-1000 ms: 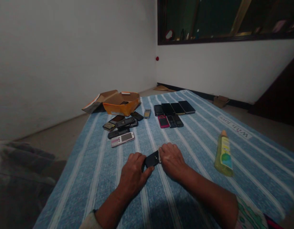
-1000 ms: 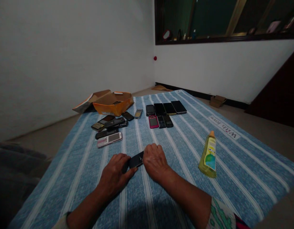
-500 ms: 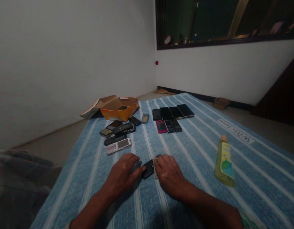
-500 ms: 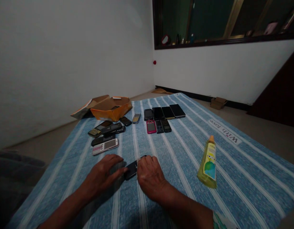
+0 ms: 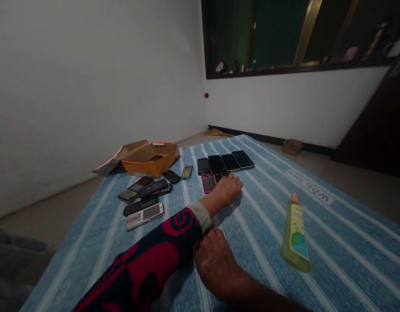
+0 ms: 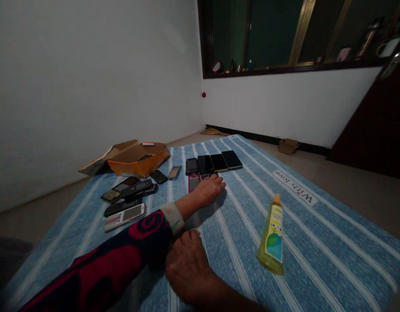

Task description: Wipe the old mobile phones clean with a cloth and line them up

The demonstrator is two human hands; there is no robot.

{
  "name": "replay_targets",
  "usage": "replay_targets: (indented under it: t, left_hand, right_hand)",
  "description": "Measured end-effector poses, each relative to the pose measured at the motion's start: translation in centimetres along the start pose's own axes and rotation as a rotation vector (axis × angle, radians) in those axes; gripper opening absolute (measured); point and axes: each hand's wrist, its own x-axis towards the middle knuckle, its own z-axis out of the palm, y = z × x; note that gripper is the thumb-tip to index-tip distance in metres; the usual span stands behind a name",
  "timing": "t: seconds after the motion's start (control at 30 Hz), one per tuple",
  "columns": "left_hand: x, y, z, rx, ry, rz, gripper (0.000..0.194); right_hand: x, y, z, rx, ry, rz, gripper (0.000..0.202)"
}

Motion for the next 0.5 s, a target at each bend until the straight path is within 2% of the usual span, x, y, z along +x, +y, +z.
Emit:
replay_targets:
  t: [0.17,0.33,0.5]
  left_hand:
    - [3.1,0.2,1.9,0.057,-0.089,0.002,0.018]
    - [4.0,0.6,2.6,0.096,-0.135,-0.010,0.018]
    - [4.7,0.3,3.6,0.097,-0.121,0.022,0.011]
  right_hand:
    - [0.3,0.2,0.3,0.068,-0.032,0.022,0.010]
    - [0.4,0.1,0.6,0.076,-0.080,0.007,0.009]
    - [0.5,0.0,0.7,0.071,-0.066,0.022,0.009]
